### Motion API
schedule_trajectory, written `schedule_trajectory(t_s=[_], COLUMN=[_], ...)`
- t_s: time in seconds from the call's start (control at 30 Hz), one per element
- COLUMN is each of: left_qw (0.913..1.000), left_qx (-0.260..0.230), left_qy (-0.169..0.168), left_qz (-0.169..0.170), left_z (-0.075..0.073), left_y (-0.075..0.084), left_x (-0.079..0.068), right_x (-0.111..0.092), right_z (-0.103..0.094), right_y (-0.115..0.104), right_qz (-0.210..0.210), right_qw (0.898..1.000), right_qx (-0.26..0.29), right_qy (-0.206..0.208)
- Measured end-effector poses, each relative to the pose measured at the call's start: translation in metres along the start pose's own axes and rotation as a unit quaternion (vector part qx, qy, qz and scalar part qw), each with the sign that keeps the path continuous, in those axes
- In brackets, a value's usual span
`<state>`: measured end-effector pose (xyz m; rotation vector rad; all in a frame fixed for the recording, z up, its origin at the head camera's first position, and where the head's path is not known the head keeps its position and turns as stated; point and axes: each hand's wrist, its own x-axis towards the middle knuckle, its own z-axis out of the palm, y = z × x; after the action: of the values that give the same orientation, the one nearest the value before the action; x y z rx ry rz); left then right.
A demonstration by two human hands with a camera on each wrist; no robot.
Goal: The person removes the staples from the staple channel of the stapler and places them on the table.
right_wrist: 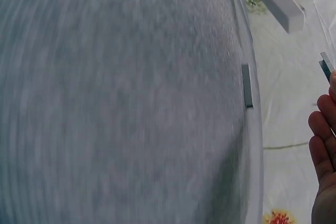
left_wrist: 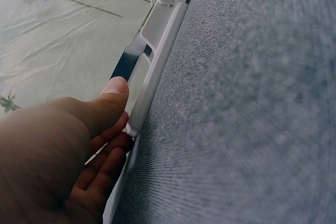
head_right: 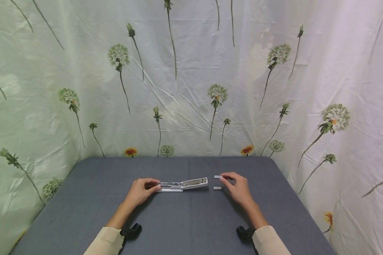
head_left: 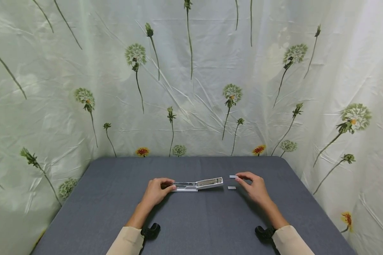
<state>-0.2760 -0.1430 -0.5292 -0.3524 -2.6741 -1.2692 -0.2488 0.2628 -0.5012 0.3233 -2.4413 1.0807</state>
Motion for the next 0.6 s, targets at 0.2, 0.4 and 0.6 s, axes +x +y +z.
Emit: schedule_trajectory(t_s=[0.2,0.4,0.6], left_qw=[1.0000,1.0000,1.0000], left_qx=[-0.002,-0.001,-0.001], left_qy=[0.001,0.001,0.004], left_qz=[-0.002,-0.002,0.001], left_z=[0.000,0.000,0.000], left_y=[0.000,0.000,0.000], left_x=[-0.001,-0.001,0.000], right_x=[-0.003,-0.007,-0.011], right_z=[-0.010,-0.019,-0.022], right_y=[0.009,0.017,0.023], right_qz=[0.002,0.003,0.000], right_qw=[1.000,1.000,0.999], right_qx=[-0.015,-0.022,-0.038], right_qy=[0.004,-0.001,0.002])
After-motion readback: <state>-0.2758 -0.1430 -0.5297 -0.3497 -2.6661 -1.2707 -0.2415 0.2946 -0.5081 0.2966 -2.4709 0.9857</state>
